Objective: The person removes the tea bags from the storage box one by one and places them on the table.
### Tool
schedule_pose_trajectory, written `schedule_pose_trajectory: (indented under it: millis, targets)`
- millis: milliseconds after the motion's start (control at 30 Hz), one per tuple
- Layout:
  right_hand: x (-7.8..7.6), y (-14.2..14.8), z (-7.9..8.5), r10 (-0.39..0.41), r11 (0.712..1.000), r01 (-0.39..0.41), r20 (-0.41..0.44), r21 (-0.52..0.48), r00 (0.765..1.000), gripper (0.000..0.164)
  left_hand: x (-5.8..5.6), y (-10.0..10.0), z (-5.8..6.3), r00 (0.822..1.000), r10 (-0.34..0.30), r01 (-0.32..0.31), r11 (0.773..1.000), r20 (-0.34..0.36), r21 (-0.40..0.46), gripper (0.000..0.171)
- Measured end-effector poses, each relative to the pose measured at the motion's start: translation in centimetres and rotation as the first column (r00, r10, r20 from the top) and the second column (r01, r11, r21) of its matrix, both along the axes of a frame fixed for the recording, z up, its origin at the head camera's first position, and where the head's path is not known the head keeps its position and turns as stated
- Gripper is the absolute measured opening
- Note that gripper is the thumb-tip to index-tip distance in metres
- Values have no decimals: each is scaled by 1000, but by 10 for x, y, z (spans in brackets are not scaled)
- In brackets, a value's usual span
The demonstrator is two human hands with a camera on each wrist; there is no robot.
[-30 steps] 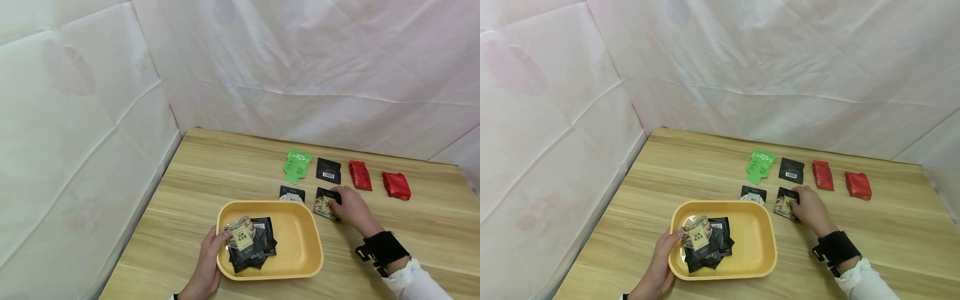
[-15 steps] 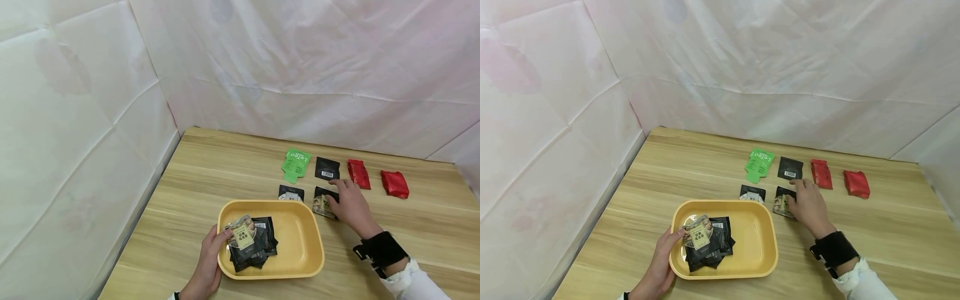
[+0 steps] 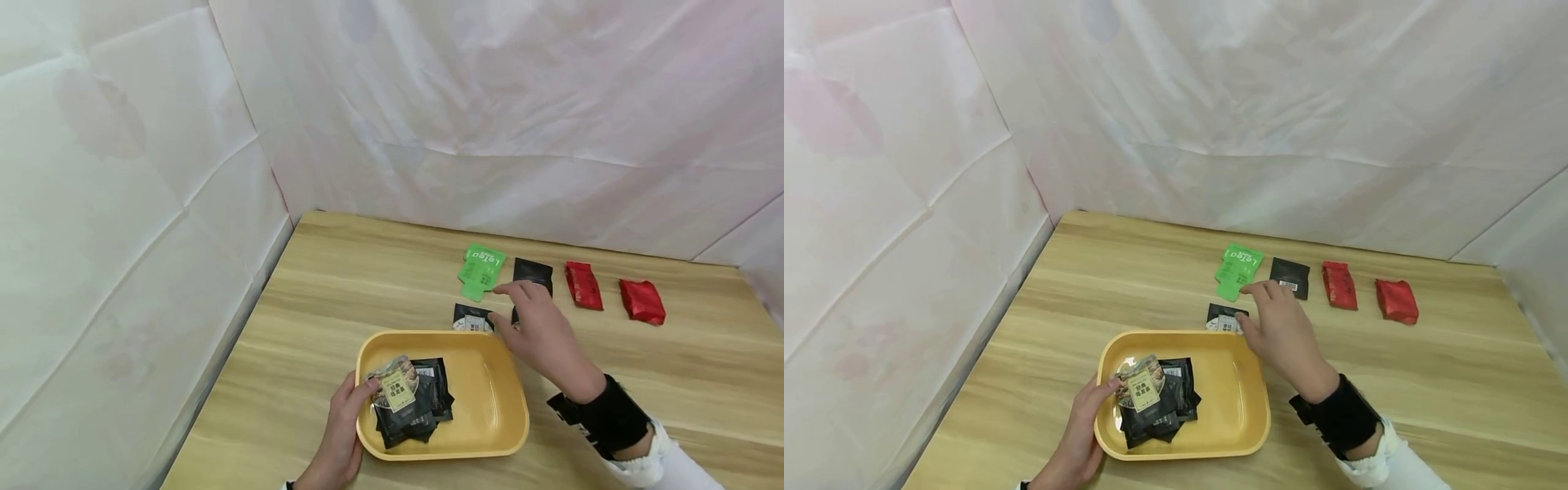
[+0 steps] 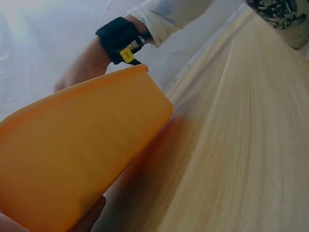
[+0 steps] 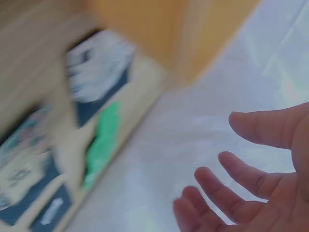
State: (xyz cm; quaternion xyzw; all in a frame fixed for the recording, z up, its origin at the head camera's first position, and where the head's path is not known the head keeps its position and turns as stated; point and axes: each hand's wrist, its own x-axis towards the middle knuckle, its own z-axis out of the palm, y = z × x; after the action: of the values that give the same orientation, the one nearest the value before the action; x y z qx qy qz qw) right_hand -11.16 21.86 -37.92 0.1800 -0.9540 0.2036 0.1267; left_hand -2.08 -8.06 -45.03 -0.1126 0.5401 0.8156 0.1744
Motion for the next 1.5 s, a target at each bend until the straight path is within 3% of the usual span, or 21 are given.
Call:
schedule_pose_trajectory:
  millis: [133,267,400,567,767,833,1067,1200,1300,1500]
  targets:
    - [9,-23,10,20,1000,-20,-14,2,1000,39,3,2,-3,999,-10,11,1000,31,-13,64]
    - [18,-48,19,35,999,-35,38,-7,999,35,1,4,-5,999,-21,21,1000,31,-1,65]
    - [30,-70,20,97,995,-100,123,19,988,31,-2,6,-6,999,-26,26,1000,19,13,64]
    - [45,-89,9,160,974,-199,296,106,942,29,-1,7,-9,1000,-18,18,1000,25,0,64]
    - [51,-107,-11,197,923,-315,431,222,881,47,1,8,-8,999,-20,20,1000,42,-10,64]
    - [52,-113,-16,198,909,-333,443,250,874,52,1,9,-8,999,-28,28,999,46,-18,64]
    - [54,-125,-23,217,888,-338,365,311,905,62,1,10,-8,998,-42,44,998,41,-51,62]
    - [53,-127,-21,245,883,-351,333,312,911,59,2,9,-9,998,-41,43,997,44,-59,62]
    - [53,-127,-16,269,895,-371,365,249,891,53,1,9,-9,998,-39,41,998,39,-52,63]
    - [53,-124,-9,309,905,-406,465,123,830,36,0,9,-10,1000,-23,23,999,22,-39,62]
